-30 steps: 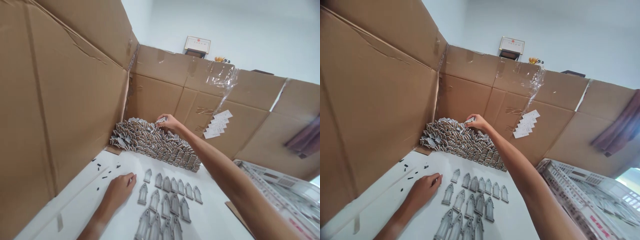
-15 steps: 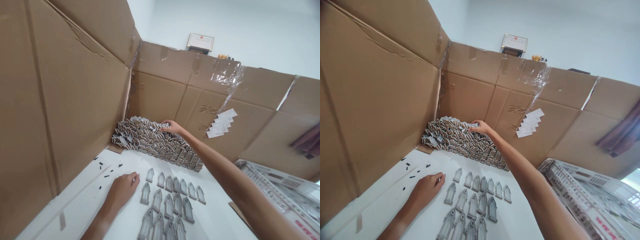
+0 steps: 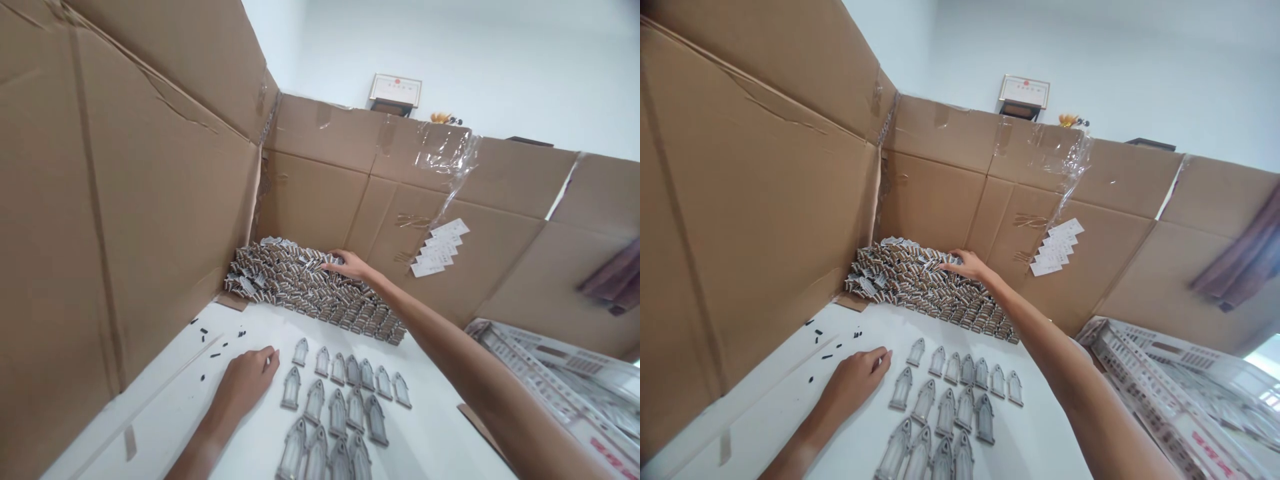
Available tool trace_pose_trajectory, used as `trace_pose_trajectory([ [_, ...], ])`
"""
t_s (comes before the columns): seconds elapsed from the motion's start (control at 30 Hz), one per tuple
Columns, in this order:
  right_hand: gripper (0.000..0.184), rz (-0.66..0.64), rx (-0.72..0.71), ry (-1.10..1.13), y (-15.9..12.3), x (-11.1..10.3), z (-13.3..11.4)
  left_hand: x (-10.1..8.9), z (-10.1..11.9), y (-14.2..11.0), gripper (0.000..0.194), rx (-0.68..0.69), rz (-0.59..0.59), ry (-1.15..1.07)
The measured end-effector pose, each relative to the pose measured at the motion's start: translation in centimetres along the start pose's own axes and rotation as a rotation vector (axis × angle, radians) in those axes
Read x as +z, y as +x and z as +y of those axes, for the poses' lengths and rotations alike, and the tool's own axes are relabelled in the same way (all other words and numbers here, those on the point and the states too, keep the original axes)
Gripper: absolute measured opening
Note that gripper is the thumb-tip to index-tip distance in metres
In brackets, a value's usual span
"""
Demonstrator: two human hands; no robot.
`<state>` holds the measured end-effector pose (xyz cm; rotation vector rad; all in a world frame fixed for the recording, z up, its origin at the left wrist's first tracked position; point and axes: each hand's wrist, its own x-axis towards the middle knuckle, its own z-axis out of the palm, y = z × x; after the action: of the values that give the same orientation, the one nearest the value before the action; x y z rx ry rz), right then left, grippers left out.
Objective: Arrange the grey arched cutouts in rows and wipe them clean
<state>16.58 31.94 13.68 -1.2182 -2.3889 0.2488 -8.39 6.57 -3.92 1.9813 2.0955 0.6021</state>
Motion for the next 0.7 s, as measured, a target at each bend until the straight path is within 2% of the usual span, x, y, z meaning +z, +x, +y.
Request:
trace_pose_trajectory([
  [0.1, 0.071, 0.028, -0.026, 0.003, -0.4, -0.5, 0.0, -0.1, 0.0, 0.0, 0.040, -0.003, 0.008, -0.004],
  [0.2, 0.055, 0.116, -0.064, 0.049, -1.8, -1.6, -0.4, -0.2, 0.0, 0.0, 0.041, -0.011, 0.003, -0.008],
  [0.3, 0.044, 0.231, -0.133, 0.059, -4.9, -3.2, -1.0, -0.4, 0.1, 0.1, 0.041, -0.014, -0.009, -0.004],
  [0.37, 0.041, 0.235, -0.213, 0.016, -7.9, -4.1, -1.3, -0.5, 0.1, 0.1, 0.041, -0.011, -0.017, -0.004],
  [0.4, 0.040, 0.196, -0.242, -0.011, -9.6, -4.5, -1.4, -0.5, 0.1, 0.1, 0.040, -0.011, -0.020, -0.006],
  [0.47, 0.036, 0.029, -0.240, -0.051, -13.2, -5.0, -1.2, -0.6, 0.0, 0.2, 0.041, -0.012, -0.020, -0.017],
  [0.6, 0.033, -0.419, -0.036, -0.099, -19.9, -4.6, 0.6, -0.9, -0.1, 0.4, 0.041, -0.017, -0.026, -0.062],
  [0.67, 0.041, -0.519, 0.069, -0.150, -22.7, -3.8, 1.9, -1.1, 0.0, 0.5, 0.042, -0.020, -0.042, -0.070],
  [0.7, 0.051, -0.534, 0.115, -0.174, -24.0, -3.3, 2.6, -1.3, 0.1, 0.5, 0.042, -0.022, -0.050, -0.067],
])
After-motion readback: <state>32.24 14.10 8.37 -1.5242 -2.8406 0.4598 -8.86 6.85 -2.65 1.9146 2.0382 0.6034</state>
